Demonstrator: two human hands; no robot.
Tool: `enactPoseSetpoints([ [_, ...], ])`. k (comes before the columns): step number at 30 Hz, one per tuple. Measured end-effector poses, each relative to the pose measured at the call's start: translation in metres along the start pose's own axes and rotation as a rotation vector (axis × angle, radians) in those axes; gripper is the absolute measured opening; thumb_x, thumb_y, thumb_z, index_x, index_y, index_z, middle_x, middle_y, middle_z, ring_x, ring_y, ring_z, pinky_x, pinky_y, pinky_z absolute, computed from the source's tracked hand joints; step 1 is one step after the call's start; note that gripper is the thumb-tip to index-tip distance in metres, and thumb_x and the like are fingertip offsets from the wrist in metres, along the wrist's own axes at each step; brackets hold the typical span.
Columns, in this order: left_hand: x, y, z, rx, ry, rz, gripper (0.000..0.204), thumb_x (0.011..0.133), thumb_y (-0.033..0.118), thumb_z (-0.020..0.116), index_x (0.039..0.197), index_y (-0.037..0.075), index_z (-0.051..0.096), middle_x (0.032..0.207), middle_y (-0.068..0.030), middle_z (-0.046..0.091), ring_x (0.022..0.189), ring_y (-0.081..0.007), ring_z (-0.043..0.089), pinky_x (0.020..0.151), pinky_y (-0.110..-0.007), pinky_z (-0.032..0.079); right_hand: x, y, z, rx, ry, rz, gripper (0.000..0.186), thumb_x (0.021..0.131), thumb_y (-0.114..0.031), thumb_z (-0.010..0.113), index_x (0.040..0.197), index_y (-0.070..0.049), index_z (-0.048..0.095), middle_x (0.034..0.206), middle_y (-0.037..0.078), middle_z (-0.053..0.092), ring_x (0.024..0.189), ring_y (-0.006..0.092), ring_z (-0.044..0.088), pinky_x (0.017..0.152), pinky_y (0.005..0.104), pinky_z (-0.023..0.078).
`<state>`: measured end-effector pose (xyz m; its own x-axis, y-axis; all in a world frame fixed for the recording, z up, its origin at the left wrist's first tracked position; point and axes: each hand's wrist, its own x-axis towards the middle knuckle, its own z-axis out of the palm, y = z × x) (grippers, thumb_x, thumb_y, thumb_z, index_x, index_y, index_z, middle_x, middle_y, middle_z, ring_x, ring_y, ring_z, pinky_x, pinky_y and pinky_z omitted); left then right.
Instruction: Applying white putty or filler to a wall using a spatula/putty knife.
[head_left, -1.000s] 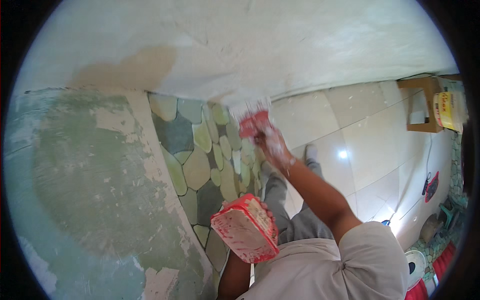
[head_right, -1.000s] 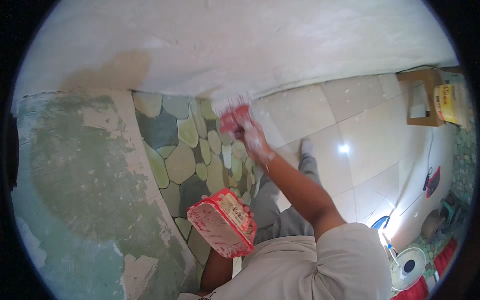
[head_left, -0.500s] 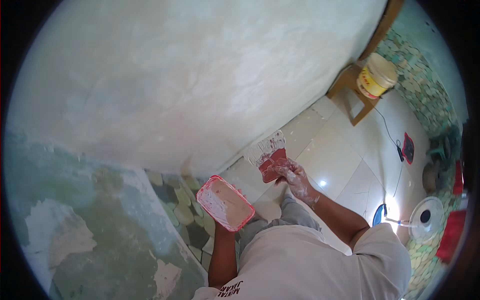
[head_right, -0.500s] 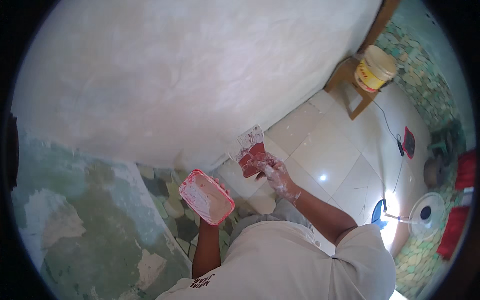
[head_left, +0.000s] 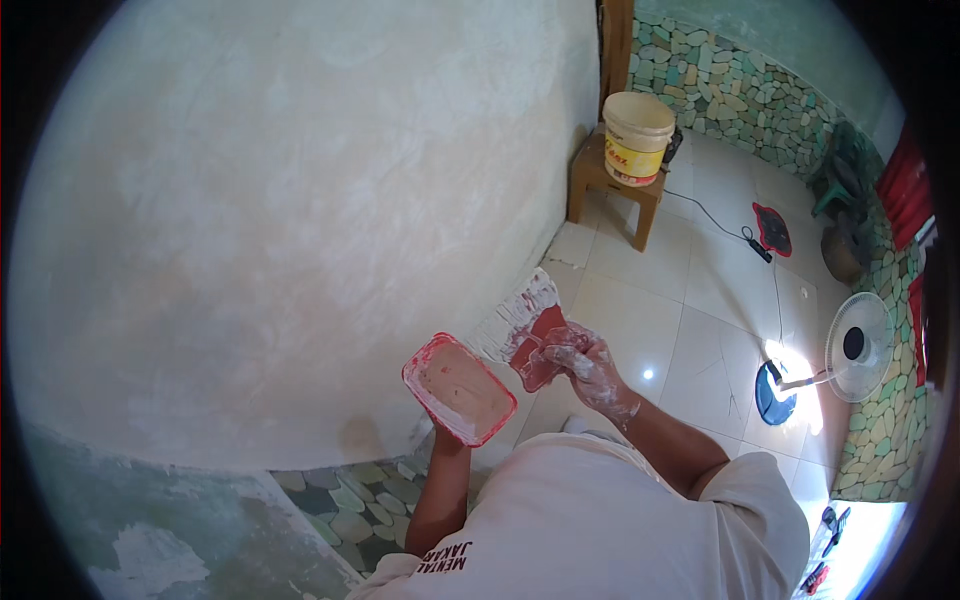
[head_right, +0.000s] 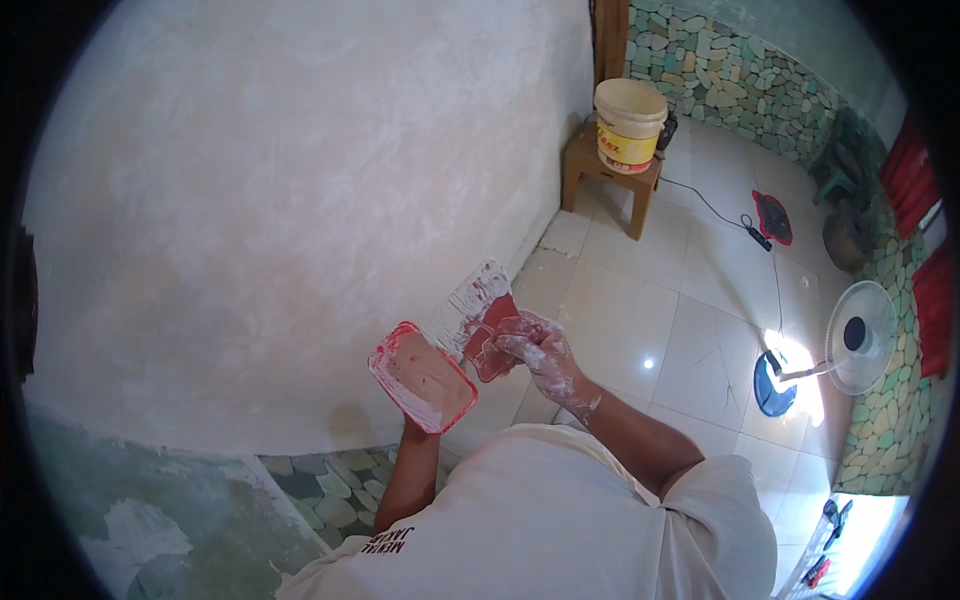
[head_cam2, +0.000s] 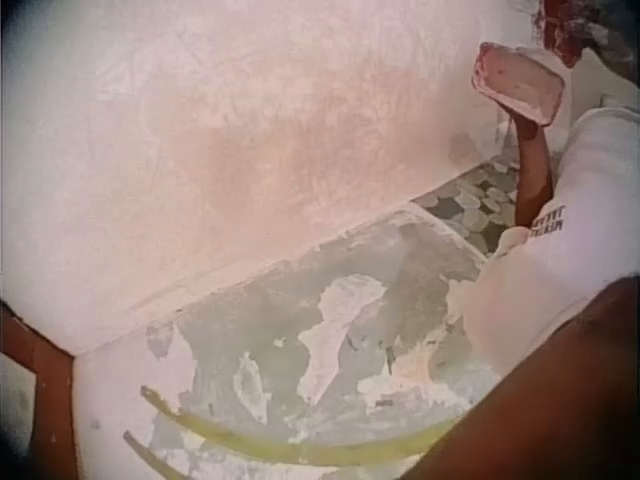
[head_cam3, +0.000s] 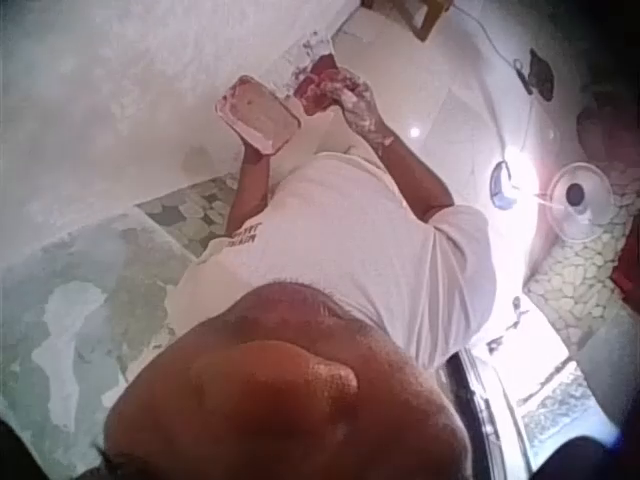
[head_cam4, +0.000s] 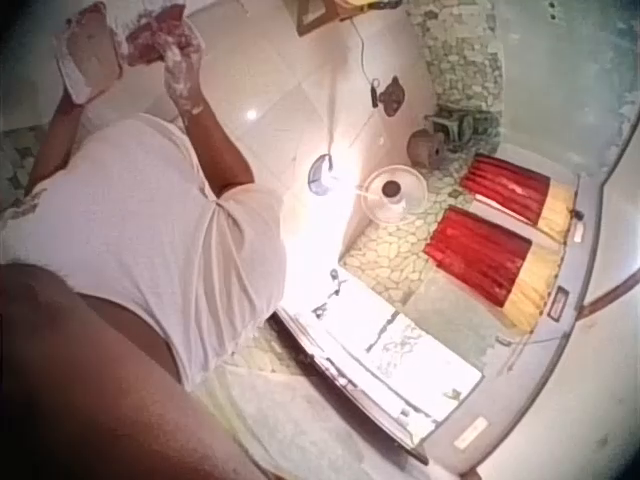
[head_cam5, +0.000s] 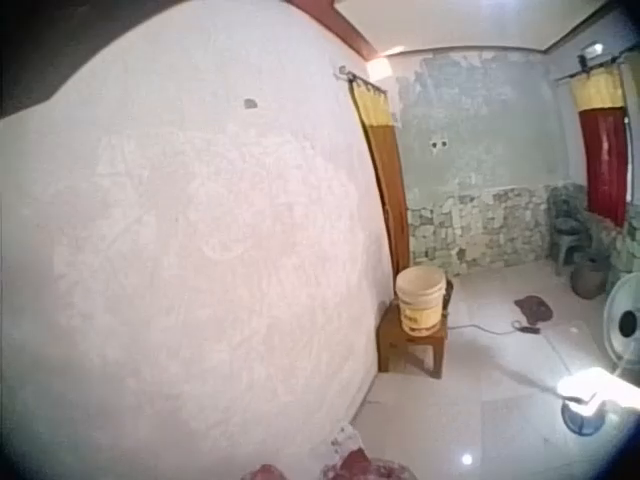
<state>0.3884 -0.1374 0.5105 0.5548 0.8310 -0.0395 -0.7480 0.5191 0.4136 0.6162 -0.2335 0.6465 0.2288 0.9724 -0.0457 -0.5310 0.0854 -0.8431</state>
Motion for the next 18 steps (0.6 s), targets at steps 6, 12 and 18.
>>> enactPoseSetpoints([
  [6, 0.093, -0.091, 0.005, 0.010, -0.073, -0.228, 0.058, 0.094, 0.054, 0.041, 0.138, 0.015, 0.039, 0.132, -0.0088, 0.050, 0.119, -0.0285, 0.050, 0.103, -0.049, 0.039, 0.003, -0.073, -0.102, 0.188, 0.163, -0.017, 0.020, 0.089, -0.012, 0.063, 0.106, -0.004, 0.058, 0.085, 0.008, 0.068, 0.068, 0.0181, 0.067, 0.053, 0.0291, 0.053],
  [12, 0.182, -0.190, 0.116, 0.043, -0.045, -0.370, 0.053, 0.094, 0.052, 0.042, 0.131, 0.015, 0.046, 0.123, -0.0102, 0.056, 0.110, -0.0279, 0.055, 0.096, -0.047, 0.044, 0.032, -0.131, -0.215, 0.341, 0.298, -0.006, 0.021, 0.090, -0.017, 0.062, 0.108, -0.009, 0.057, 0.088, 0.007, 0.067, 0.069, 0.0178, 0.066, 0.051, 0.0303, 0.052],
  [18, 0.284, -0.258, 0.126, -0.485, -0.041, -0.639, 0.054, 0.094, 0.054, 0.041, 0.132, 0.017, 0.046, 0.126, -0.0085, 0.055, 0.113, -0.0271, 0.054, 0.097, -0.047, 0.044, 0.077, -0.157, -0.300, 0.337, 0.422, -0.016, 0.021, 0.091, -0.019, 0.060, 0.109, -0.010, 0.055, 0.090, 0.007, 0.066, 0.072, 0.0179, 0.066, 0.049, 0.0319, 0.051],
])
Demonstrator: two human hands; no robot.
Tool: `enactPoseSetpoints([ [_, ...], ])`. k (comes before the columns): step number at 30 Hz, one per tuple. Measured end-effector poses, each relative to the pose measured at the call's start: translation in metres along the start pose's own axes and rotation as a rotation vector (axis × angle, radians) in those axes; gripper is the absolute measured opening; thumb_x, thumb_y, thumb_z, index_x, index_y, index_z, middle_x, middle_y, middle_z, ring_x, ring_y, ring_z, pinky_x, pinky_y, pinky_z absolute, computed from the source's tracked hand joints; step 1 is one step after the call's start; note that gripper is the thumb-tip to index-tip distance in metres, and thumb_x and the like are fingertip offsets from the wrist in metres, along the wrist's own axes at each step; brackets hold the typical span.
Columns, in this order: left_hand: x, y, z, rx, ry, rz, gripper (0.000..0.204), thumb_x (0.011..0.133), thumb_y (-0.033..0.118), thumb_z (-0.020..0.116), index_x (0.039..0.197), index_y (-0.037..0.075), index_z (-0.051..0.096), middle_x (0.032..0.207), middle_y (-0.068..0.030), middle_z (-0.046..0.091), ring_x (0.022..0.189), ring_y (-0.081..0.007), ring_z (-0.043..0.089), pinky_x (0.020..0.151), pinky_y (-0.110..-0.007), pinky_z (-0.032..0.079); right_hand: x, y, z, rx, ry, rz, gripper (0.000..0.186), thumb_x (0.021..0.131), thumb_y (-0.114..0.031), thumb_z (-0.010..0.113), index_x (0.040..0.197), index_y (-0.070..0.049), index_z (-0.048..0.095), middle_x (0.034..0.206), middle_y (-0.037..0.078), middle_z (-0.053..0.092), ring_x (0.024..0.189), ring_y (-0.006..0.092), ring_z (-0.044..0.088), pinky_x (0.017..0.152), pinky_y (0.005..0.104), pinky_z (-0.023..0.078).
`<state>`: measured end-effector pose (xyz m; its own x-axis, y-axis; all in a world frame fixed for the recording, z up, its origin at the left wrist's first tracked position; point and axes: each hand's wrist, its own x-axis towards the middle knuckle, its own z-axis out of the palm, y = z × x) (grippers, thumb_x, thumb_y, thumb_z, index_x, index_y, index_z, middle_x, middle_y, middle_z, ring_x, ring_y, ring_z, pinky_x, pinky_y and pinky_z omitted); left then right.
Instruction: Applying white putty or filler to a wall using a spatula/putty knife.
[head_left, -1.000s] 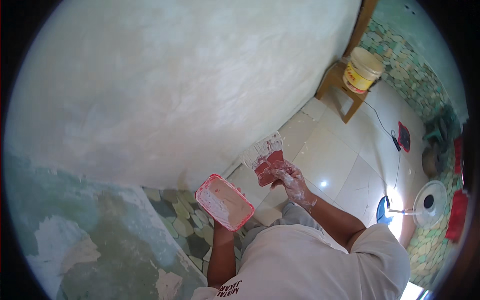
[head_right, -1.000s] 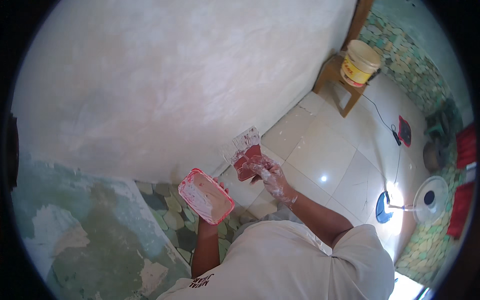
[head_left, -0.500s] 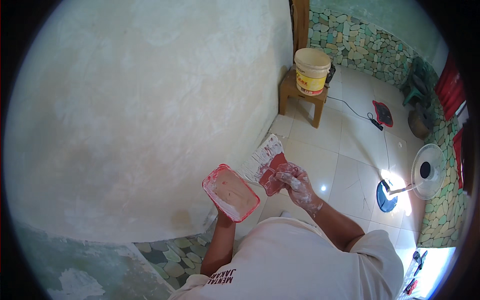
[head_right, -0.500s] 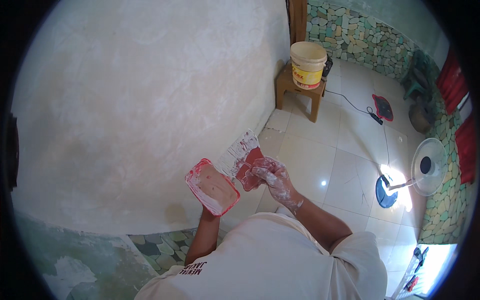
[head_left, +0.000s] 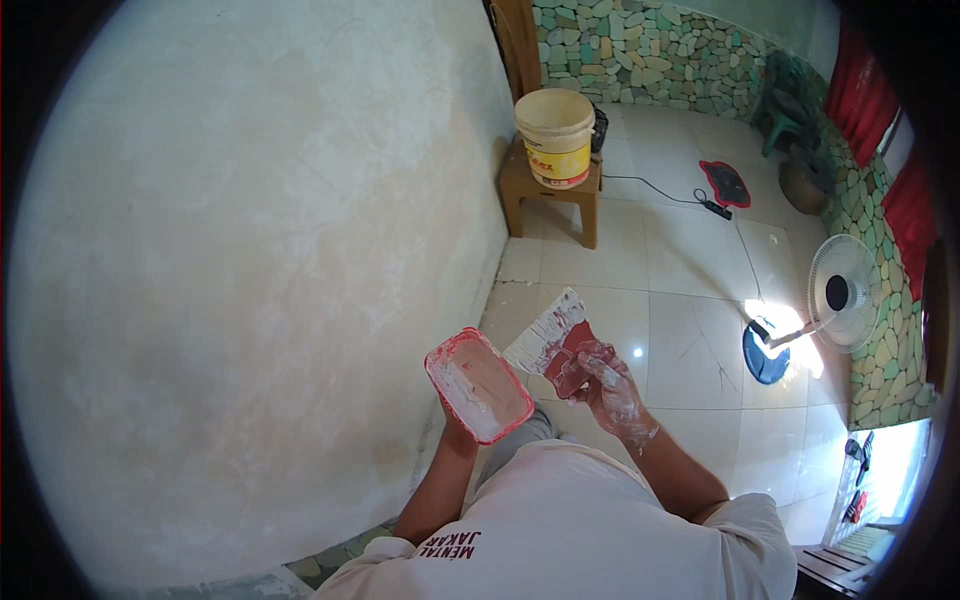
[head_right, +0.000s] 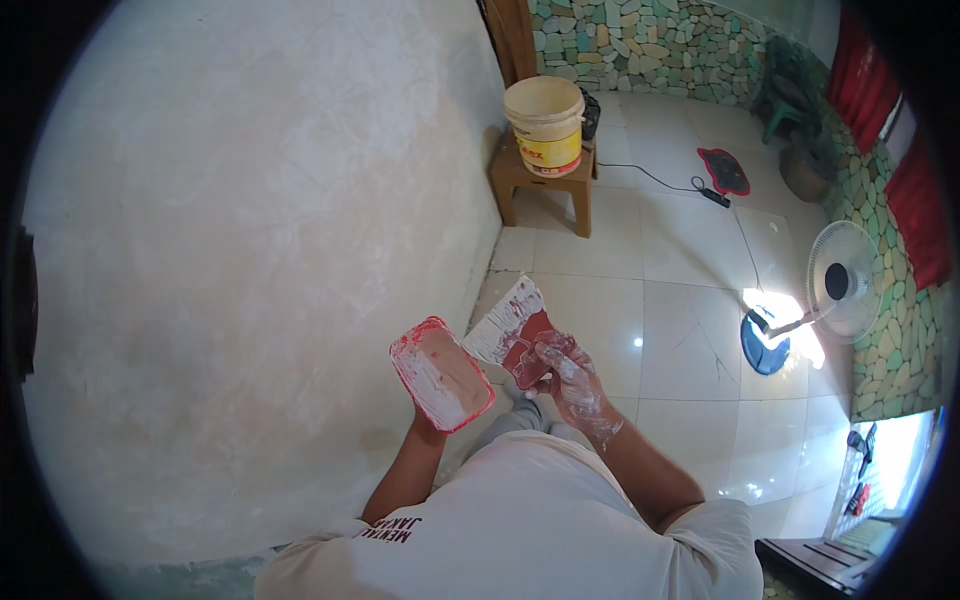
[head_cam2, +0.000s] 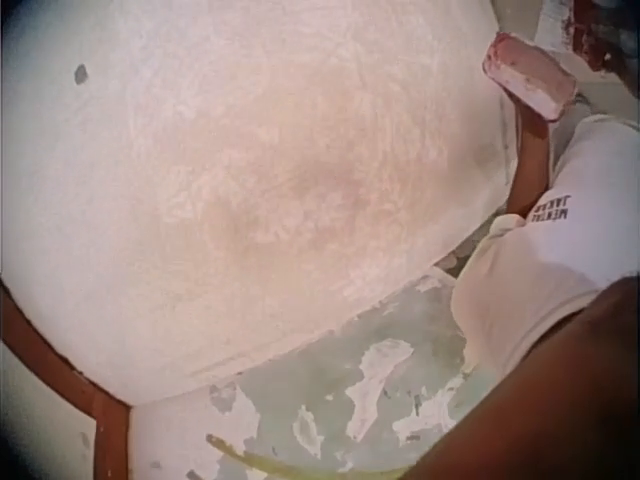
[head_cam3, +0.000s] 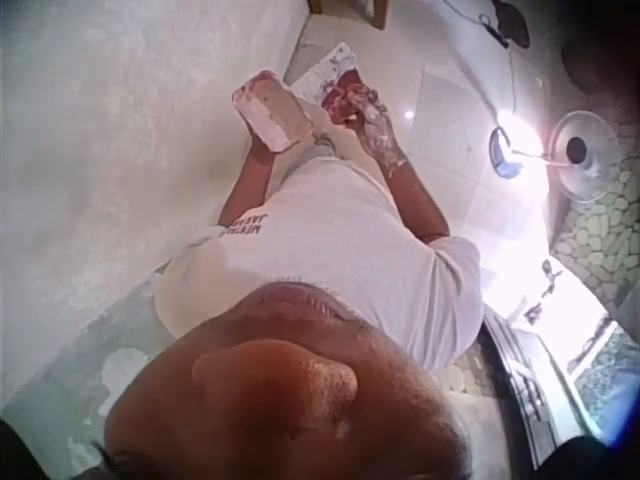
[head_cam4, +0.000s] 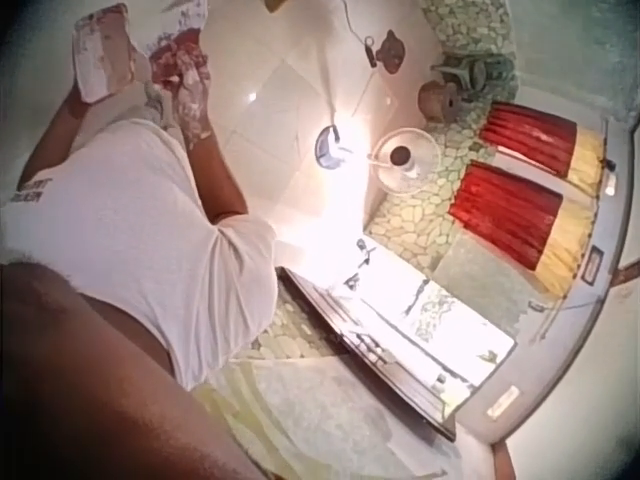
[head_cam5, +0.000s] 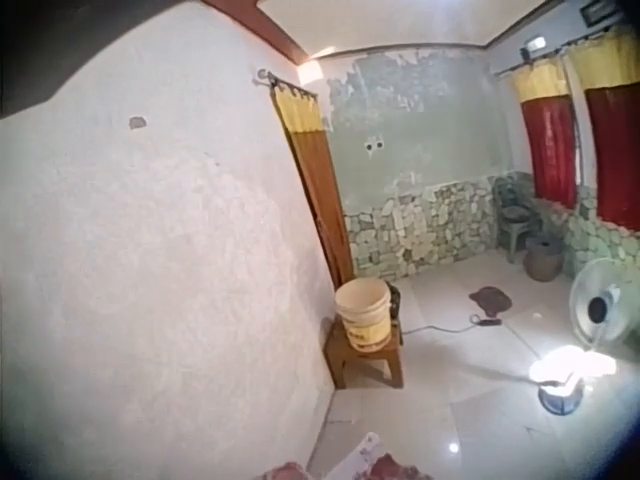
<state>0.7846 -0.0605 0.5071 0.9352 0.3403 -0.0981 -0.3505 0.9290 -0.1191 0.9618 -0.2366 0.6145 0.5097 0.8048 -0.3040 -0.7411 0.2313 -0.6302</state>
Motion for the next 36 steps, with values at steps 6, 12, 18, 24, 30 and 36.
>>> enactPoseSetpoints([
  [6, 0.151, 0.079, 0.004, 0.591, 0.114, 0.236, 0.055, 0.095, 0.054, 0.038, 0.135, 0.016, 0.044, 0.130, -0.0062, 0.053, 0.117, -0.0244, 0.053, 0.099, -0.044, 0.044, 0.136, -0.025, 0.000, -0.070, 0.058, -0.107, 0.019, 0.093, -0.019, 0.059, 0.108, -0.008, 0.056, 0.087, 0.006, 0.067, 0.066, 0.0153, 0.065, 0.046, 0.0284, 0.050],
  [12, 0.329, 0.183, 0.030, 0.823, 0.091, 0.415, 0.060, 0.094, 0.056, 0.036, 0.133, 0.011, 0.046, 0.129, -0.0079, 0.054, 0.117, -0.0246, 0.052, 0.099, -0.043, 0.044, 0.303, -0.079, 0.053, -0.499, 0.088, -0.108, 0.015, 0.093, -0.015, 0.059, 0.102, -0.004, 0.062, 0.085, 0.005, 0.066, 0.063, 0.0113, 0.062, 0.046, 0.0249, 0.048],
  [18, 0.474, 0.264, 0.053, 0.666, -0.159, 0.181, 0.072, 0.088, 0.064, 0.040, 0.137, 0.011, 0.041, 0.138, -0.0082, 0.047, 0.124, -0.0260, 0.046, 0.107, -0.045, 0.035, 0.445, -0.124, 0.085, -0.955, -0.195, -0.475, 0.013, 0.090, -0.004, 0.058, 0.098, 0.006, 0.061, 0.087, 0.013, 0.065, 0.067, 0.0195, 0.062, 0.057, 0.0312, 0.049],
  [24, 0.641, 0.285, 0.028, 0.531, -0.069, 0.109, 0.091, 0.077, 0.080, 0.043, 0.134, 0.010, 0.046, 0.130, -0.0105, 0.053, 0.119, -0.0278, 0.050, 0.102, -0.045, 0.040, 0.589, -0.182, 0.056, -1.325, -0.323, -0.625, 0.018, 0.086, 0.000, 0.058, 0.102, 0.007, 0.059, 0.083, 0.021, 0.063, 0.066, 0.0333, 0.061, 0.062, 0.0364, 0.051],
  [30, 0.882, 0.275, 0.036, 0.539, -0.044, 0.086, 0.086, 0.079, 0.078, 0.043, 0.132, 0.011, 0.048, 0.127, -0.0079, 0.055, 0.115, -0.0255, 0.053, 0.102, -0.044, 0.042, 0.767, -0.326, -0.014, -1.512, -0.234, -0.649, 0.027, 0.083, 0.002, 0.060, 0.109, 0.006, 0.055, 0.092, 0.024, 0.063, 0.077, 0.0403, 0.062, 0.067, 0.0424, 0.051],
  [36, 1.176, 0.241, 0.072, 0.533, 0.037, 0.106, 0.081, 0.082, 0.075, 0.043, 0.133, 0.012, 0.047, 0.132, -0.0065, 0.050, 0.120, -0.0236, 0.049, 0.103, -0.044, 0.041, 0.986, -0.518, -0.089, -1.366, -0.233, -0.791, 0.028, 0.081, 0.006, 0.060, 0.109, 0.006, 0.055, 0.095, 0.024, 0.063, 0.079, 0.0408, 0.062, 0.069, 0.0428, 0.052],
])
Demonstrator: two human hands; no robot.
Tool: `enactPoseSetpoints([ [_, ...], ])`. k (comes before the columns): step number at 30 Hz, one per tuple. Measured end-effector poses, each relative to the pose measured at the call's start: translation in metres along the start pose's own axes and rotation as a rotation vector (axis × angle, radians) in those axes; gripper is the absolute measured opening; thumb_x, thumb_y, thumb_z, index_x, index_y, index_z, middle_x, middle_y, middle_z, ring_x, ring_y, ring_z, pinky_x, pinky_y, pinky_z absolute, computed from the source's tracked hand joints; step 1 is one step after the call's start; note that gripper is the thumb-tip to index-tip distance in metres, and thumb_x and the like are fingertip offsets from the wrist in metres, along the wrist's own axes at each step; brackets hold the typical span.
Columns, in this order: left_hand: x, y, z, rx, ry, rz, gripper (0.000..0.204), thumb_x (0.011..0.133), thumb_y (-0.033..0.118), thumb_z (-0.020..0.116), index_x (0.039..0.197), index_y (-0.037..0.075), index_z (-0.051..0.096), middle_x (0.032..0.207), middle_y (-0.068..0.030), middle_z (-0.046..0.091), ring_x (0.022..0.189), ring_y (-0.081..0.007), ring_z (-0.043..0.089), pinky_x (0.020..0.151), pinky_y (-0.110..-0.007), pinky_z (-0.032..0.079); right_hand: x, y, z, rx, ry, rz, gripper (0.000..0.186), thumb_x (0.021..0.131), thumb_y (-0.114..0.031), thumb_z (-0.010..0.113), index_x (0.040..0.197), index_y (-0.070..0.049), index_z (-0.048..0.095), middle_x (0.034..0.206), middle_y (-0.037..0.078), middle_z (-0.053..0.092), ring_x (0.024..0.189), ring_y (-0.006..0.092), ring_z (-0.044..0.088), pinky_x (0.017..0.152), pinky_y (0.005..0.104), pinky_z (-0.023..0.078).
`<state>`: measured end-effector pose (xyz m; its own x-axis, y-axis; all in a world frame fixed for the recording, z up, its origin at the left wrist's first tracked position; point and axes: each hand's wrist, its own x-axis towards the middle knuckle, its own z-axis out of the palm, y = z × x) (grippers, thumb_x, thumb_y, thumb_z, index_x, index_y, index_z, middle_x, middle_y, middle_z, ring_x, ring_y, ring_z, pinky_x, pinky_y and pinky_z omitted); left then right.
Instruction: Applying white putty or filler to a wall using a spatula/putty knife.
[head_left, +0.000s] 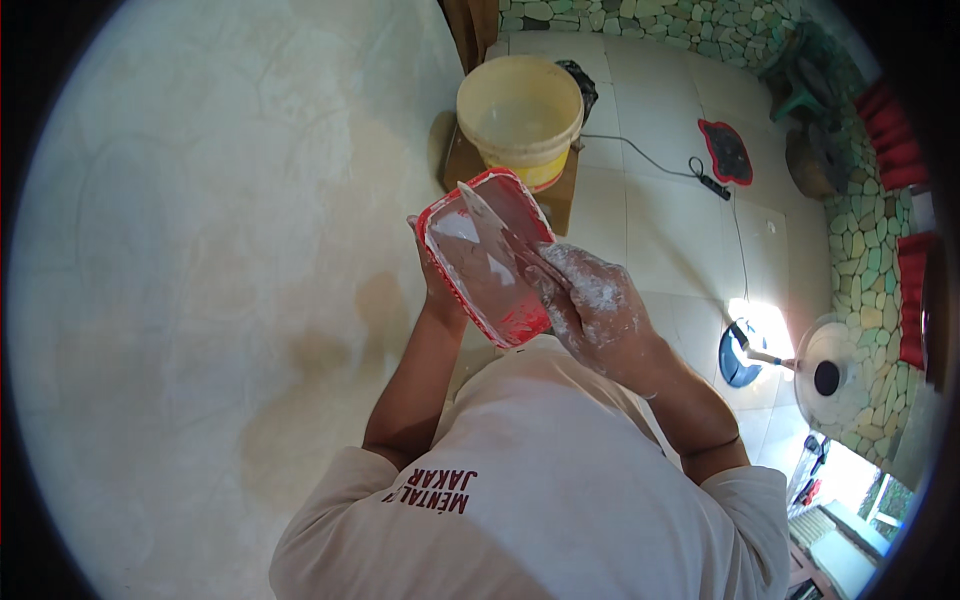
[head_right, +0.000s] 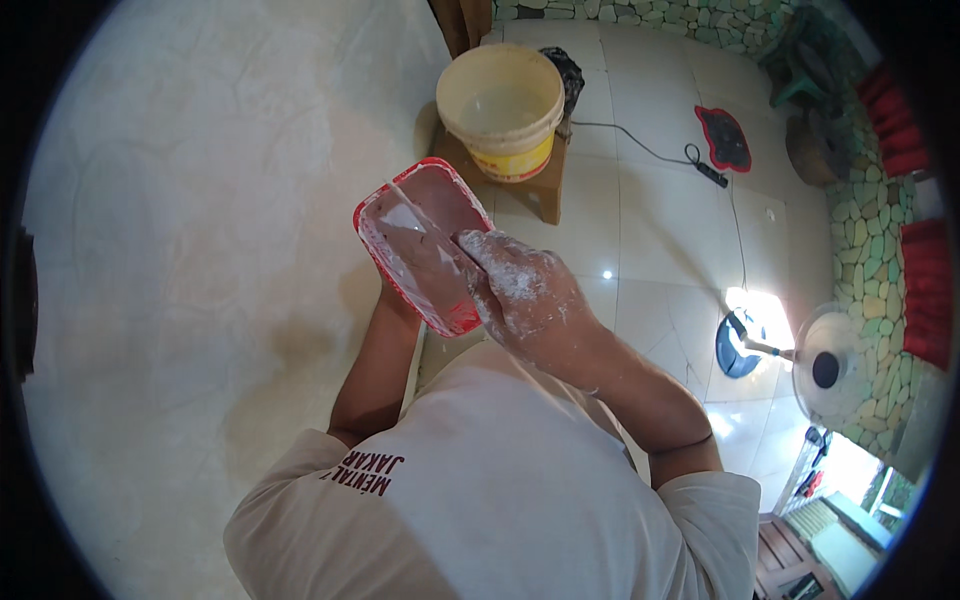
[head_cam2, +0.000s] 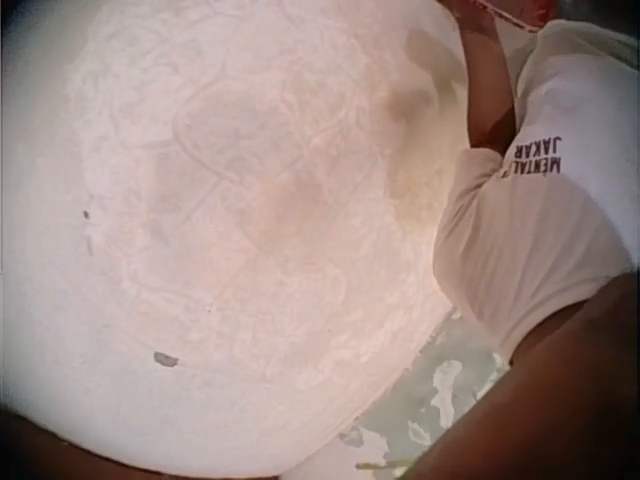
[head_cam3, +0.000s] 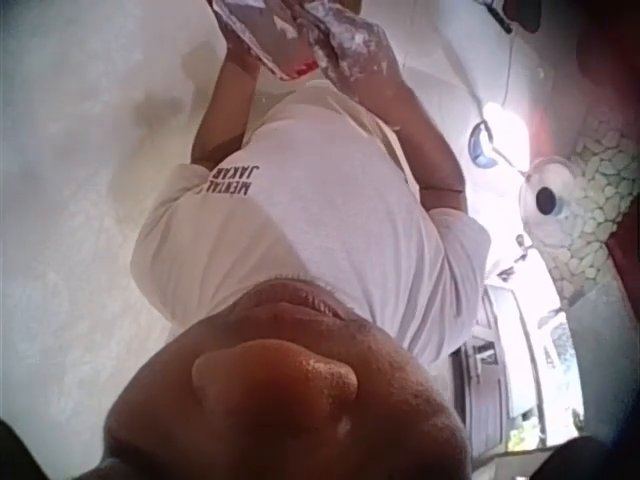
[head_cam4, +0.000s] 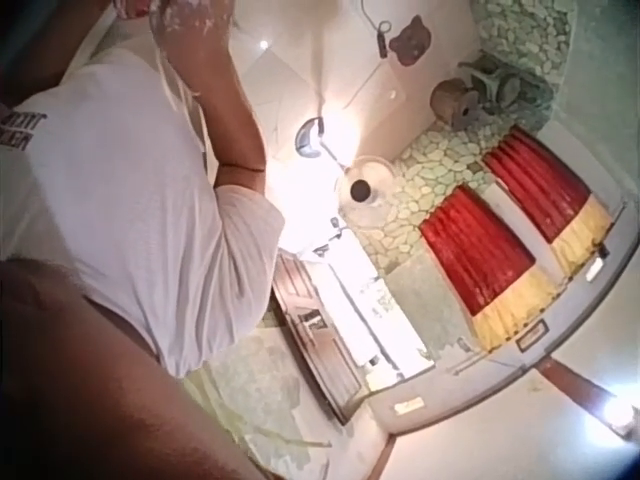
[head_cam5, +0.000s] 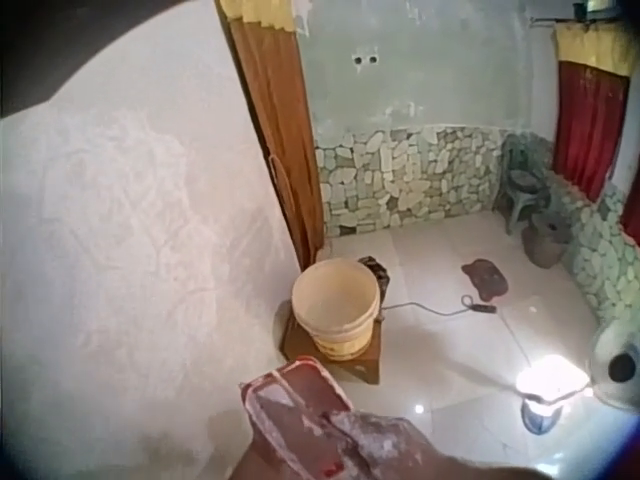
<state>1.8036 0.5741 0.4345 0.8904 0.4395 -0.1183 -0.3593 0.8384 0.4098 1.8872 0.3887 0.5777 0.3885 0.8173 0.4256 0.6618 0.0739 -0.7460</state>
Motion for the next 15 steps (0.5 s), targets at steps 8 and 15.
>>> enactPoseSetpoints([
  [8, 0.181, 0.006, 0.054, -0.097, -0.109, 0.026, 0.080, 0.084, 0.073, 0.041, 0.137, 0.013, 0.043, 0.141, -0.0092, 0.044, 0.128, -0.0272, 0.043, 0.108, -0.045, 0.035, 0.145, 0.122, -0.072, 0.094, -0.238, 0.027, 0.025, 0.085, 0.004, 0.059, 0.110, 0.005, 0.055, 0.092, 0.023, 0.063, 0.077, 0.0368, 0.064, 0.066, 0.0377, 0.052],
  [15, 0.403, 0.059, 0.042, -0.064, 0.001, 0.135, 0.089, 0.080, 0.074, 0.048, 0.140, 0.009, 0.039, 0.142, -0.0104, 0.043, 0.129, -0.0285, 0.042, 0.109, -0.046, 0.034, 0.334, 0.242, -0.112, 0.114, -0.184, 0.239, 0.031, 0.088, 0.002, 0.051, 0.119, 0.004, 0.051, 0.081, 0.020, 0.063, 0.066, 0.0349, 0.061, 0.062, 0.0368, 0.050],
])
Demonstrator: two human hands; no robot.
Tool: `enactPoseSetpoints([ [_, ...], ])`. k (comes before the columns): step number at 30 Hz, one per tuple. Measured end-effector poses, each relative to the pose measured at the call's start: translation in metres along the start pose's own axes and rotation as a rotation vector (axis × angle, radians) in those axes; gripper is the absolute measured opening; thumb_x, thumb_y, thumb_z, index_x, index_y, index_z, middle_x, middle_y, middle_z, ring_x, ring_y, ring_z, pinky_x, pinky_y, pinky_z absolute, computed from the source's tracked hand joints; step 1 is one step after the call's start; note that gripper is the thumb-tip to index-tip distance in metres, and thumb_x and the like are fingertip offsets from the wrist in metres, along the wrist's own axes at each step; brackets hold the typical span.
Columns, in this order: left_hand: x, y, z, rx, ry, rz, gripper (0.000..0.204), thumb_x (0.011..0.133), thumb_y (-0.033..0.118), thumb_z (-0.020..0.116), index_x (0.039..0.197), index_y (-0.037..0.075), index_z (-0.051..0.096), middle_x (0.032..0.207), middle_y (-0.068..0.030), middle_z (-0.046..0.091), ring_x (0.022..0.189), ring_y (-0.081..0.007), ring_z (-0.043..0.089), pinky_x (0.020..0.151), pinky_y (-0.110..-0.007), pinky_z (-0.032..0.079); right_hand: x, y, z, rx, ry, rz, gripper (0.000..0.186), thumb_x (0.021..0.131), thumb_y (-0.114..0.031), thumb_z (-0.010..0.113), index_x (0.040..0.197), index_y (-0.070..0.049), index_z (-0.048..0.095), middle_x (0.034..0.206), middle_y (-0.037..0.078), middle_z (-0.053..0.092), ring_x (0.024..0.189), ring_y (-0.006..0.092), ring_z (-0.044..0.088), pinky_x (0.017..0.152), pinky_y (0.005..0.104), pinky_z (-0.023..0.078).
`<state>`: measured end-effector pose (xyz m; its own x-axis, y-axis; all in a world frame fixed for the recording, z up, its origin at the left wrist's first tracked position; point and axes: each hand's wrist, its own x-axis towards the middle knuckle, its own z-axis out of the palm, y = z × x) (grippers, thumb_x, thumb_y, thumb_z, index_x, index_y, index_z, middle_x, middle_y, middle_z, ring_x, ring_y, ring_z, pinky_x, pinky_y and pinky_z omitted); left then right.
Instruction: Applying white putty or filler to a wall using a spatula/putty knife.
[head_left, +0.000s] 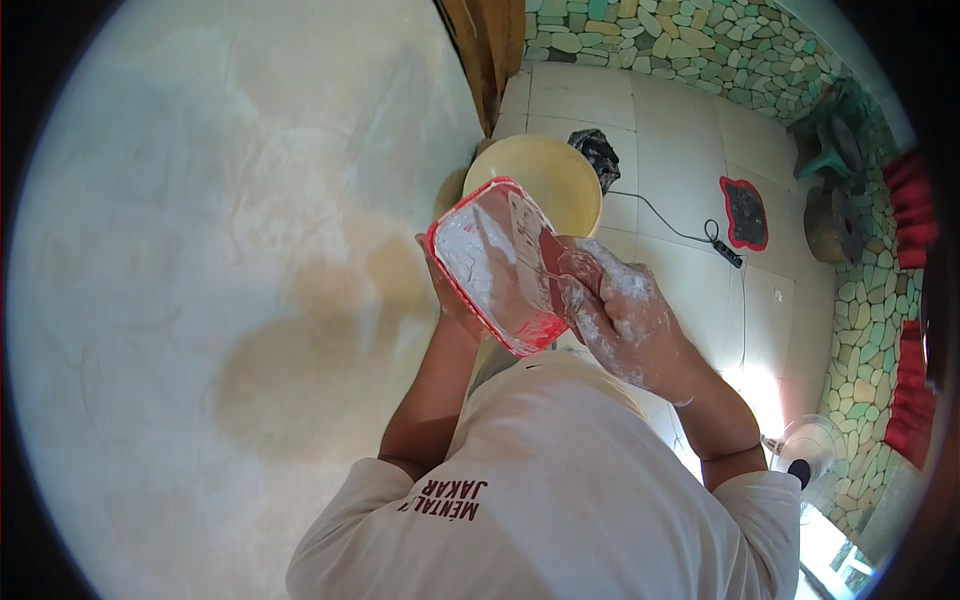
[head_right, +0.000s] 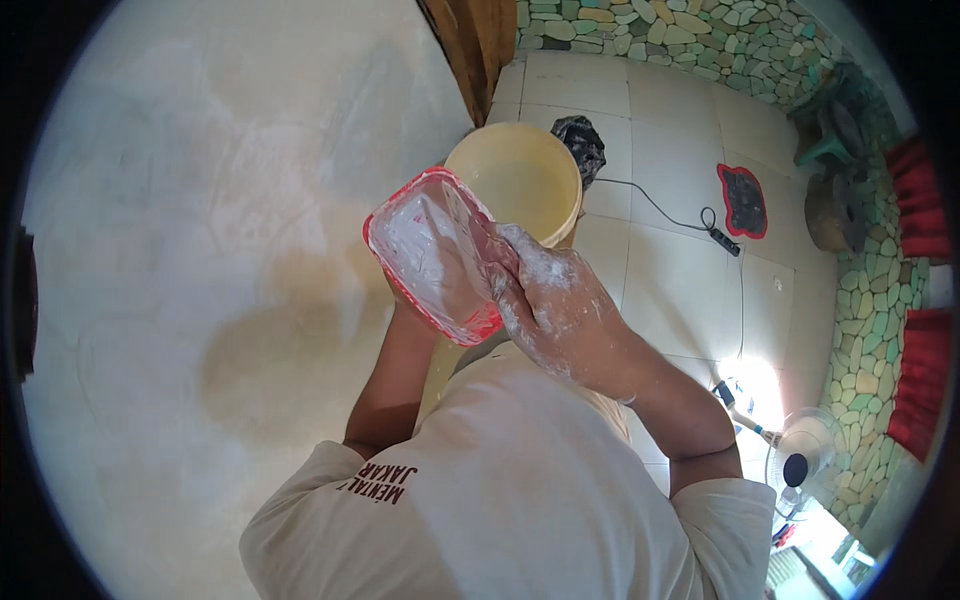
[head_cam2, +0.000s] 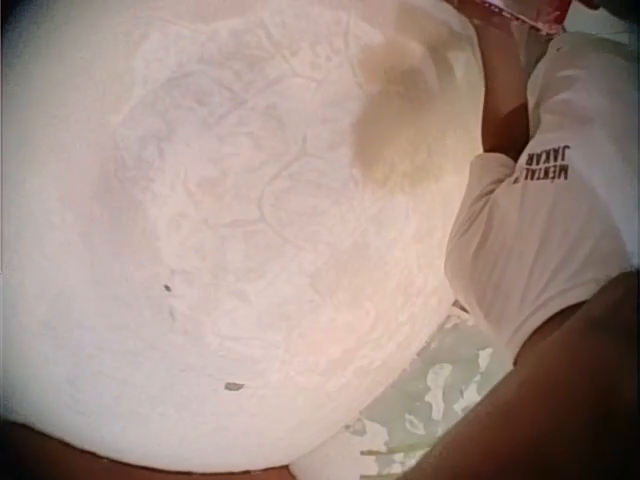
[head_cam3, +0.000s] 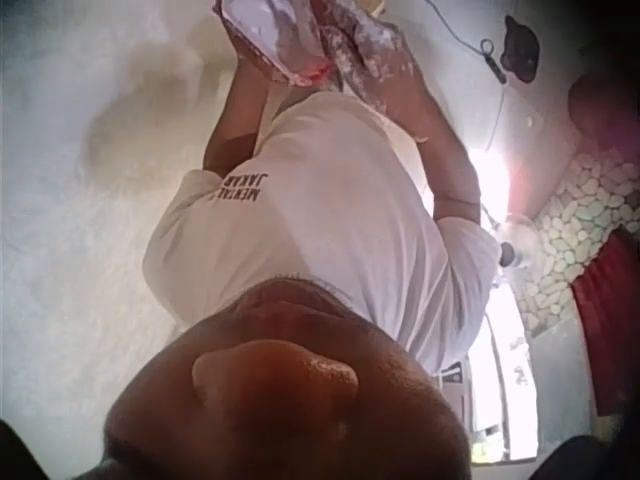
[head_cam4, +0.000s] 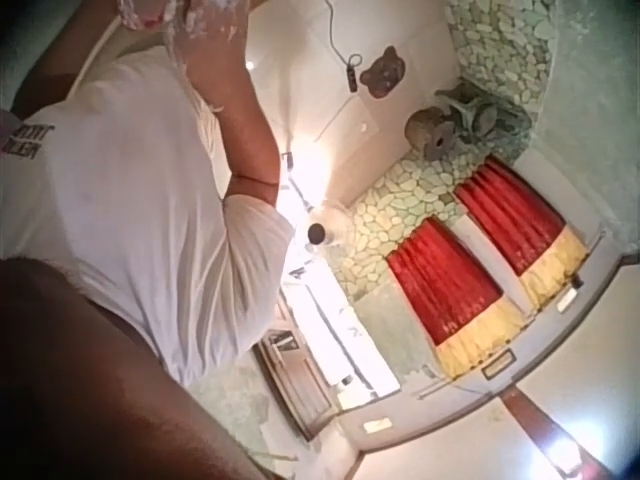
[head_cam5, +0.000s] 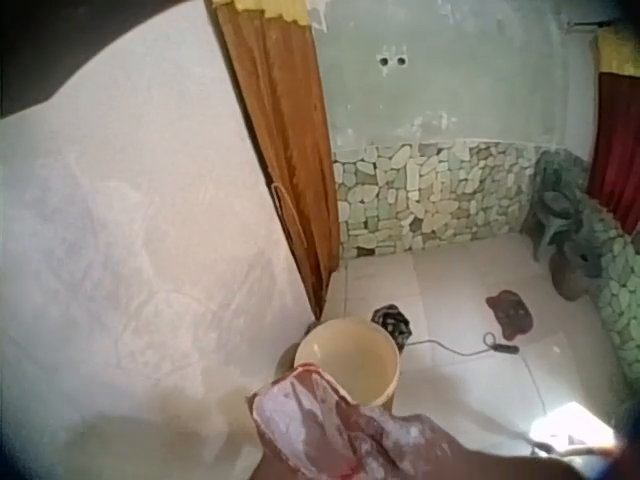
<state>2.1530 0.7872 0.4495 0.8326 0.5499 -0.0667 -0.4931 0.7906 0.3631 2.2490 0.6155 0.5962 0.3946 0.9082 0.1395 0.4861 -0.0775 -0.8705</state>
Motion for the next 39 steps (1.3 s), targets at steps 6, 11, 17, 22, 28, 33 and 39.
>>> enactPoseSetpoints([
  [6, 0.147, 0.024, -0.031, 0.042, -0.035, -0.082, 0.101, 0.073, 0.079, 0.051, 0.140, 0.005, 0.038, 0.139, -0.0128, 0.045, 0.126, -0.0295, 0.044, 0.106, -0.046, 0.037, 0.128, 0.042, -0.042, -0.417, 0.077, -0.167, 0.032, 0.089, -0.007, 0.051, 0.119, 0.002, 0.049, 0.078, 0.019, 0.060, 0.073, 0.0385, 0.057, 0.070, 0.0446, 0.047],
  [11, 0.237, 0.012, -0.006, 0.243, -0.046, -0.037, 0.105, 0.071, 0.084, 0.046, 0.139, 0.004, 0.038, 0.137, -0.0142, 0.046, 0.125, -0.0304, 0.045, 0.104, -0.046, 0.038, 0.218, 0.072, -0.093, -0.426, -0.031, 0.034, 0.033, 0.089, -0.011, 0.052, 0.118, 0.002, 0.050, 0.086, 0.022, 0.059, 0.085, 0.0398, 0.055, 0.077, 0.0478, 0.044],
  [17, 0.295, -0.009, 0.029, 0.330, 0.018, -0.023, 0.103, 0.074, 0.084, 0.040, 0.138, 0.005, 0.039, 0.137, -0.0140, 0.046, 0.124, -0.0308, 0.045, 0.105, -0.046, 0.037, 0.252, 0.103, -0.150, -0.378, -0.022, -0.024, 0.032, 0.087, -0.010, 0.053, 0.117, 0.003, 0.051, 0.087, 0.024, 0.060, 0.084, 0.0413, 0.058, 0.076, 0.0492, 0.045],
  [22, 0.321, -0.019, 0.052, 0.288, 0.023, -0.097, 0.092, 0.080, 0.079, 0.041, 0.136, 0.005, 0.041, 0.133, -0.0126, 0.049, 0.120, -0.0291, 0.048, 0.103, -0.044, 0.039, 0.265, 0.107, -0.185, -0.403, -0.106, 0.005, 0.033, 0.086, -0.009, 0.054, 0.117, 0.003, 0.052, 0.086, 0.025, 0.060, 0.085, 0.0412, 0.058, 0.076, 0.0491, 0.045],
  [28, 0.318, -0.010, 0.065, 0.591, 0.048, -0.020, 0.088, 0.081, 0.077, 0.041, 0.133, 0.007, 0.045, 0.128, -0.0109, 0.051, 0.117, -0.0284, 0.049, 0.101, -0.044, 0.040, 0.267, 0.105, -0.180, -0.383, -0.140, 0.021, 0.028, 0.086, -0.009, 0.054, 0.110, 0.004, 0.055, 0.087, 0.026, 0.060, 0.086, 0.0412, 0.058, 0.077, 0.0497, 0.045],
  [33, 0.306, -0.002, 0.076, 0.634, 0.036, -0.025, 0.088, 0.080, 0.078, 0.042, 0.132, 0.007, 0.046, 0.127, -0.0121, 0.051, 0.116, -0.0295, 0.049, 0.101, -0.045, 0.041, 0.265, 0.092, -0.162, -0.370, -0.138, 0.008, 0.027, 0.086, -0.009, 0.054, 0.110, 0.004, 0.055, 0.087, 0.026, 0.060, 0.086, 0.0413, 0.058, 0.077, 0.0498, 0.045],
  [39, 0.296, 0.009, 0.071, 0.550, 0.051, -0.104, 0.094, 0.075, 0.081, 0.046, 0.132, 0.006, 0.047, 0.127, -0.0132, 0.051, 0.116, -0.0297, 0.049, 0.101, -0.045, 0.040, 0.258, 0.079, -0.144, -0.357, -0.128, 0.003, 0.026, 0.086, -0.009, 0.054, 0.109, 0.004, 0.055, 0.086, 0.026, 0.060, 0.086, 0.0413, 0.058, 0.077, 0.0499, 0.045],
])
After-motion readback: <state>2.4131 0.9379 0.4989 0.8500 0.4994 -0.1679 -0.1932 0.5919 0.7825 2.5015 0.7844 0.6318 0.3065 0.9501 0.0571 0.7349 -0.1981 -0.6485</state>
